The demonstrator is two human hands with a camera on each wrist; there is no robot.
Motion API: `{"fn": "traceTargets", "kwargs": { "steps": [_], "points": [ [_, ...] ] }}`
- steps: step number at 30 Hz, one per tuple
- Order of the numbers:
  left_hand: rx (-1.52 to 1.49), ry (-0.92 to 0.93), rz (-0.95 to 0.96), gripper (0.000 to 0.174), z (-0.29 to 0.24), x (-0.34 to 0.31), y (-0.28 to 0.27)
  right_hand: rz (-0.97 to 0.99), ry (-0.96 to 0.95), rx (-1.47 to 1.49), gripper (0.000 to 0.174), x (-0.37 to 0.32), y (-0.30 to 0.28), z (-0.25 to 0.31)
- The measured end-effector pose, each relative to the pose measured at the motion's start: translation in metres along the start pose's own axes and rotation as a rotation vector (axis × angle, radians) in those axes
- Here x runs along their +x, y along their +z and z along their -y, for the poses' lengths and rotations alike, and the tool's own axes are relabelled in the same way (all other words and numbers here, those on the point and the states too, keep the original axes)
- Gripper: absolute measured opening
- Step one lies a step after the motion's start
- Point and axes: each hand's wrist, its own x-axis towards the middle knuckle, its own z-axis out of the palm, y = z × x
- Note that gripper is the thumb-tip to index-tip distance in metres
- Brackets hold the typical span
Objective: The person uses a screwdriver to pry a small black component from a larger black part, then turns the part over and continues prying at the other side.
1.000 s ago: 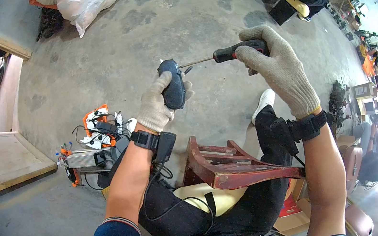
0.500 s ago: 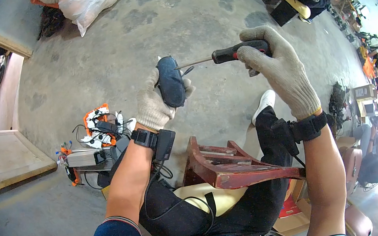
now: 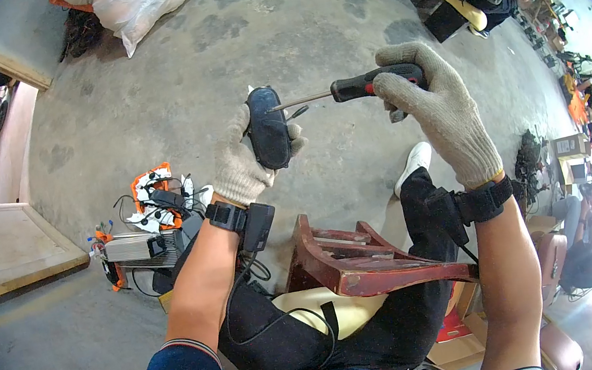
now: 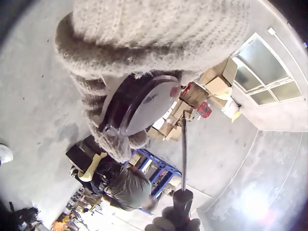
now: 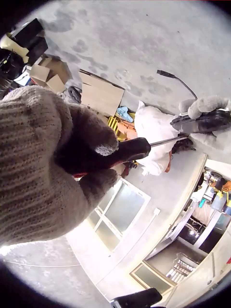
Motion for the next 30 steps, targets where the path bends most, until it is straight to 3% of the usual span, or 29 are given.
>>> {"fn": "traceTargets", "kwargs": {
  "steps": [7,9,21,30],
  "points": [
    [0.018,0.042,-0.053,0.045,0.001,0.005,-0.014,0.015,-0.013,-0.013,0.037,0.0,0.003,-0.001],
    [0.081,0.05,-0.154,0.043,0.0,0.007,-0.014,0.015,-0.006,-0.023,0.037,0.0,0.003,0.001],
    [0.096,0.068,-0.125,0.029,0.003,0.004,-0.005,0.034,0.013,-0.022,0.035,0.0,0.004,0.0],
    [0.12,0.048,-0.161,0.034,0.004,0.004,-0.004,0.041,0.019,-0.054,0.037,0.0,0.005,-0.001]
  ]
}}
